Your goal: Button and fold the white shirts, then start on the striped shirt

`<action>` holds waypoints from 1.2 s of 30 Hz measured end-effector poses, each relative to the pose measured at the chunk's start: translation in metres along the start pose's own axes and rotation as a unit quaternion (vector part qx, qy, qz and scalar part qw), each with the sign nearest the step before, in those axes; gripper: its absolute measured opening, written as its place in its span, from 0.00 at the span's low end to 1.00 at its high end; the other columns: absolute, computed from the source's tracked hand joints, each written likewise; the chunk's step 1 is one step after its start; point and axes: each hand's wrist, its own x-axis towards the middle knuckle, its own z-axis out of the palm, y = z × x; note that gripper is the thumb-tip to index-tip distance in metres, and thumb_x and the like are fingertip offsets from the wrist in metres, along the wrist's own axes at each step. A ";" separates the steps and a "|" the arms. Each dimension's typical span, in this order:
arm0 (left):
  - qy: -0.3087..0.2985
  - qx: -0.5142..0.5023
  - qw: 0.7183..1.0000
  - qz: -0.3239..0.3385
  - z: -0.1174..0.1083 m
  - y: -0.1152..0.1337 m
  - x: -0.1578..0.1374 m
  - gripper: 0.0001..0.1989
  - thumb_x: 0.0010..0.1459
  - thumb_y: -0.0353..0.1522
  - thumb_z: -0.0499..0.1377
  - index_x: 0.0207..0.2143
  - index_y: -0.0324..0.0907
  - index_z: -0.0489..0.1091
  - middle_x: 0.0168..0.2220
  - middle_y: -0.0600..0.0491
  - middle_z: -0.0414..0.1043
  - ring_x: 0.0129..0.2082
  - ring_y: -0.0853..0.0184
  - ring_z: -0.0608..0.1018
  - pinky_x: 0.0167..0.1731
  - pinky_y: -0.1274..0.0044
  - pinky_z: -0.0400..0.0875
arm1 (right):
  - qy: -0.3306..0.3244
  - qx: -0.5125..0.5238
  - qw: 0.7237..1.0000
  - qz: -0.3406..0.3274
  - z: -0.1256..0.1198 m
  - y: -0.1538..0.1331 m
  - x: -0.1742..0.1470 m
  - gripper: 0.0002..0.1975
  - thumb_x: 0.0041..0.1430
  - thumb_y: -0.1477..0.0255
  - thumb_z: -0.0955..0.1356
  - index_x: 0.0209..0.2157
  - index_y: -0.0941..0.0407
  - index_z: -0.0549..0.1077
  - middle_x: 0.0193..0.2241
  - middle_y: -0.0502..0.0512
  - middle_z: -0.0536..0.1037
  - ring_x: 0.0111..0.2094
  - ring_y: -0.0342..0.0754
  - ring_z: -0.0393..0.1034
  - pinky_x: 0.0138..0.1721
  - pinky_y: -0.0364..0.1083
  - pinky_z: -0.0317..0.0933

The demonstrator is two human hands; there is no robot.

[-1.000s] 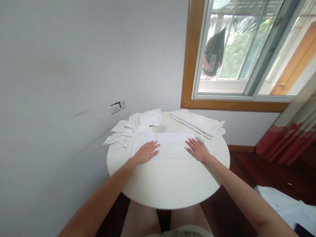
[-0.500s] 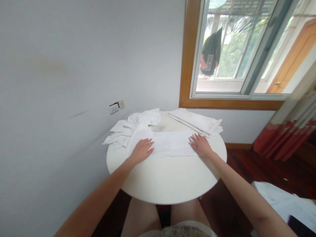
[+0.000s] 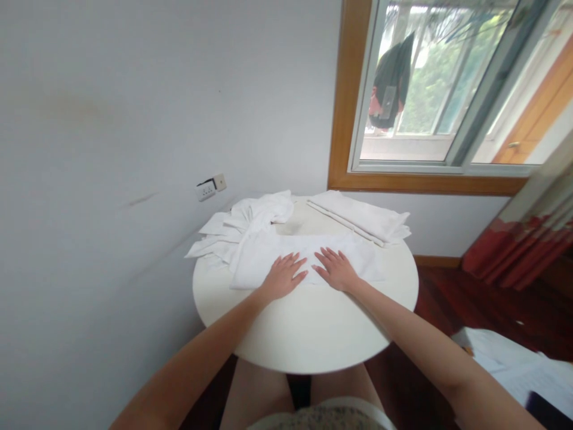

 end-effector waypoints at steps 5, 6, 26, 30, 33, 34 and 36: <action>-0.027 -0.033 0.998 0.037 -0.003 -0.016 -0.005 0.26 0.65 0.48 0.42 0.62 0.53 0.55 0.65 0.53 0.53 0.65 0.62 0.55 0.62 0.63 0.47 | 0.004 0.004 1.000 -0.026 -0.007 0.017 -0.010 0.29 0.66 0.53 0.53 0.63 0.52 0.58 0.64 0.58 0.55 0.64 0.54 0.48 0.62 0.57 0.43; -0.031 -0.039 0.998 0.039 -0.003 -0.017 -0.005 0.26 0.65 0.48 0.42 0.62 0.53 0.55 0.65 0.53 0.53 0.65 0.62 0.55 0.62 0.63 0.47 | 0.000 0.005 1.000 -0.028 -0.008 0.019 -0.011 0.30 0.66 0.53 0.53 0.63 0.52 0.58 0.64 0.58 0.55 0.64 0.54 0.47 0.62 0.58 0.43; 0.082 0.175 0.919 -0.345 -0.096 -0.036 -0.067 0.20 0.63 0.39 0.45 0.46 0.37 0.69 0.41 0.41 0.71 0.43 0.56 0.73 0.39 0.71 0.67 | 0.073 -0.027 0.995 0.063 -0.034 0.074 -0.034 0.22 0.64 0.62 0.60 0.55 0.55 0.67 0.56 0.60 0.68 0.56 0.54 0.61 0.55 0.52 0.55; -0.037 0.137 0.905 -0.402 -0.090 -0.051 -0.075 0.29 0.63 0.47 0.41 0.38 0.34 0.72 0.38 0.39 0.74 0.40 0.53 0.76 0.38 0.70 0.68 | 0.076 -0.120 0.958 0.250 -0.047 0.099 -0.047 0.20 0.63 0.64 0.61 0.51 0.59 0.70 0.47 0.66 0.72 0.48 0.58 0.65 0.45 0.53 0.60; -0.063 0.094 0.908 -0.403 -0.081 -0.058 -0.069 0.33 0.62 0.50 0.39 0.36 0.33 0.73 0.39 0.37 0.75 0.42 0.53 0.76 0.40 0.69 0.67 | 0.048 -0.145 0.934 0.324 -0.049 0.107 -0.052 0.24 0.63 0.58 0.59 0.45 0.63 0.73 0.44 0.70 0.72 0.48 0.61 0.65 0.43 0.54 0.60; -0.062 0.081 0.909 -0.404 -0.079 -0.059 -0.066 0.34 0.61 0.51 0.39 0.36 0.33 0.73 0.39 0.37 0.75 0.43 0.53 0.76 0.41 0.69 0.67 | 0.034 -0.142 0.929 0.341 -0.048 0.108 -0.053 0.27 0.63 0.56 0.58 0.43 0.64 0.74 0.44 0.71 0.72 0.48 0.62 0.66 0.43 0.55 0.60; -0.058 0.059 0.908 -0.411 -0.077 -0.061 -0.062 0.34 0.60 0.52 0.40 0.37 0.33 0.73 0.41 0.37 0.75 0.44 0.51 0.75 0.42 0.68 0.67 | 0.008 -0.121 0.924 0.363 -0.047 0.111 -0.052 0.32 0.62 0.51 0.56 0.42 0.65 0.75 0.45 0.74 0.71 0.48 0.63 0.66 0.43 0.56 0.61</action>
